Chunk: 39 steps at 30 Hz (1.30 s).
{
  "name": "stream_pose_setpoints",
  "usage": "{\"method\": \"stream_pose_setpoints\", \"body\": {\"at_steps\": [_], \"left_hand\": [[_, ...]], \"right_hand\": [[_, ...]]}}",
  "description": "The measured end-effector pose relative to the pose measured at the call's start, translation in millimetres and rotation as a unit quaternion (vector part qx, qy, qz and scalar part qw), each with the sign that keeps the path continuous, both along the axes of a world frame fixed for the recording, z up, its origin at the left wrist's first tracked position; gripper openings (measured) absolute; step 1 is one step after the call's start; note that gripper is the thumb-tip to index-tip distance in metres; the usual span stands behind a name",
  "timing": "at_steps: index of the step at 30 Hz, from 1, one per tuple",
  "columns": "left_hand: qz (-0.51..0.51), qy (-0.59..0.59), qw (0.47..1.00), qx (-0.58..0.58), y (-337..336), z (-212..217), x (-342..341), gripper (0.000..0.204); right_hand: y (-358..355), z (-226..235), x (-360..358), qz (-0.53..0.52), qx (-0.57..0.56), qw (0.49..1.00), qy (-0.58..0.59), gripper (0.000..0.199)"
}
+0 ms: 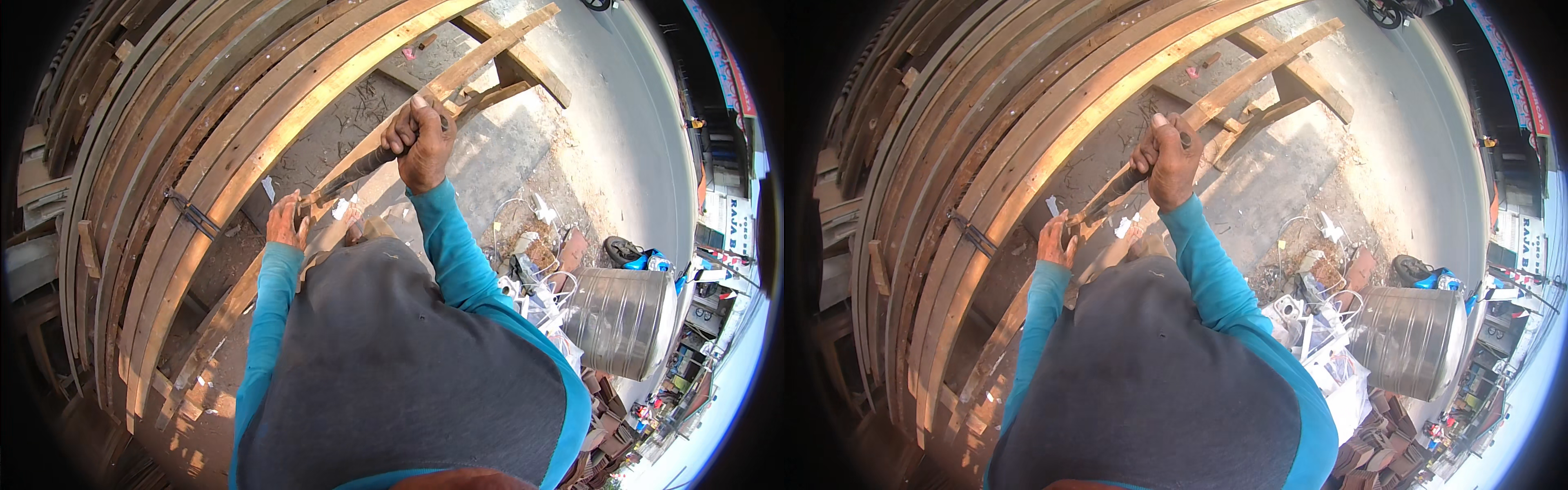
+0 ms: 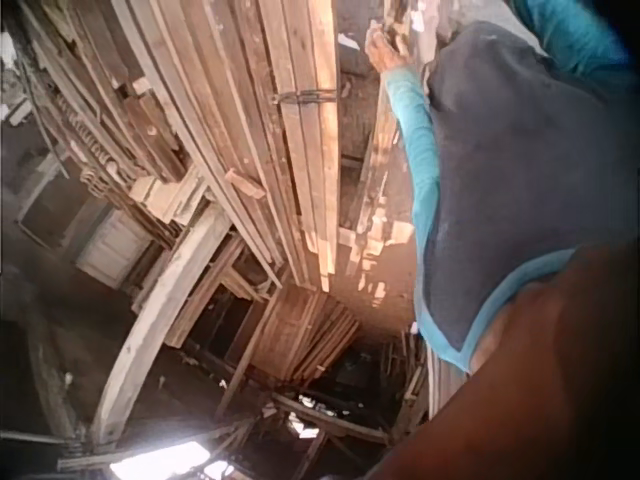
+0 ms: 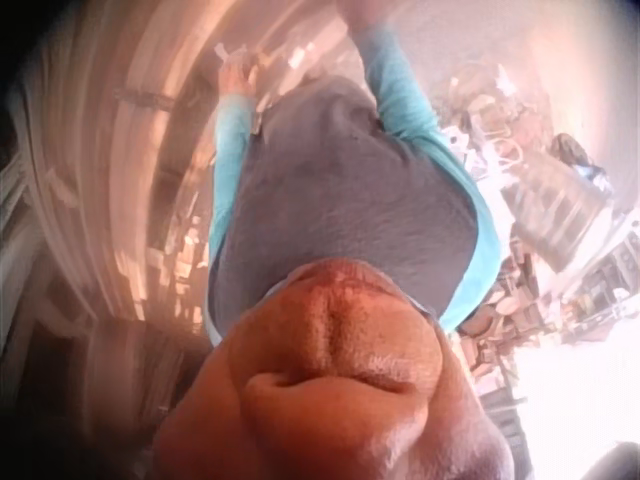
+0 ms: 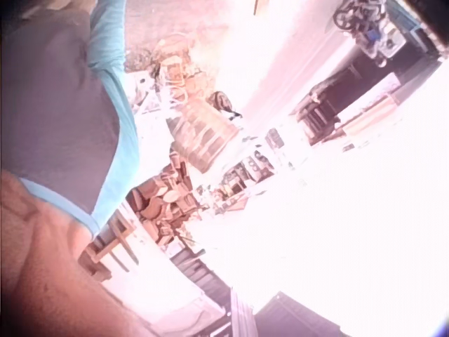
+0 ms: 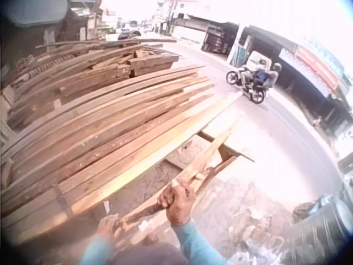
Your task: The person hammers nails into long wooden planks using a hammer, then uses a pair of pincers to remove or adjust a nail on the wood.
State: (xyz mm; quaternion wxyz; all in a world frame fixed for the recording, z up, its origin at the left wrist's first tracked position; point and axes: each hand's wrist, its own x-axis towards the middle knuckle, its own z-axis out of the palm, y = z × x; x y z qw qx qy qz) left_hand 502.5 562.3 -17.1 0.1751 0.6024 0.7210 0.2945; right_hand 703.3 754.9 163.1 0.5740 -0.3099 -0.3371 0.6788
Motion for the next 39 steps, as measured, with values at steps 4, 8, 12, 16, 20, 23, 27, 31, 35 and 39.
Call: {"method": "stream_pose_setpoints", "body": {"at_steps": [4, 8, 12, 16, 20, 23, 27, 31, 35, 39], "left_hand": [[0.026, -0.072, 0.995, -0.065, 8.6, -54.1, -14.9, 0.029], [0.075, -0.066, 0.994, 0.037, 24.9, -40.0, -23.0, 0.017], [0.017, -0.083, 0.982, -0.166, 35.5, -7.6, -14.1, 0.068], [-0.019, -0.036, 0.965, -0.261, 46.5, -21.2, -10.2, 0.095], [-0.099, -0.006, 0.918, -0.383, 47.8, -18.0, -16.2, 0.104], [-0.107, -0.027, 0.922, -0.371, 47.0, -23.6, -17.7, 0.101], [-0.098, -0.042, 0.930, -0.353, 24.5, -19.8, -29.5, 0.095], [-0.080, -0.039, 0.941, -0.327, -43.1, -47.3, -79.3, 0.094], [-0.030, -0.055, 0.915, -0.399, -132.5, -27.1, -127.9, 0.094], [-0.021, 0.010, 0.886, -0.462, -175.6, 13.9, -163.4, 0.083]], "right_hand": [[-23.0, -2.4, -11.4, 0.057, 0.065, 0.996, -0.004, 0.033], [-24.5, 1.1, -8.3, 0.019, 0.082, 0.995, -0.046, 0.037], [-22.7, 5.1, 5.6, -0.051, 0.085, 0.995, -0.007, 0.038], [-18.0, 8.1, 4.1, -0.076, 0.147, 0.979, -0.118, 0.039], [-31.4, 8.8, -7.9, -0.114, 0.159, 0.963, -0.185, 0.035], [-39.0, 12.0, -18.6, -0.097, 0.177, 0.961, -0.191, 0.034], [-57.4, 13.9, -23.1, -0.081, 0.187, 0.961, -0.185, 0.033], [-76.9, 26.8, -36.8, -0.059, 0.184, 0.967, -0.168, 0.035], [-100.2, 41.6, -39.9, -0.055, 0.191, 0.965, -0.171, 0.041], [-121.1, 20.4, -22.5, -0.101, 0.182, 0.953, -0.219, 0.045]]}}
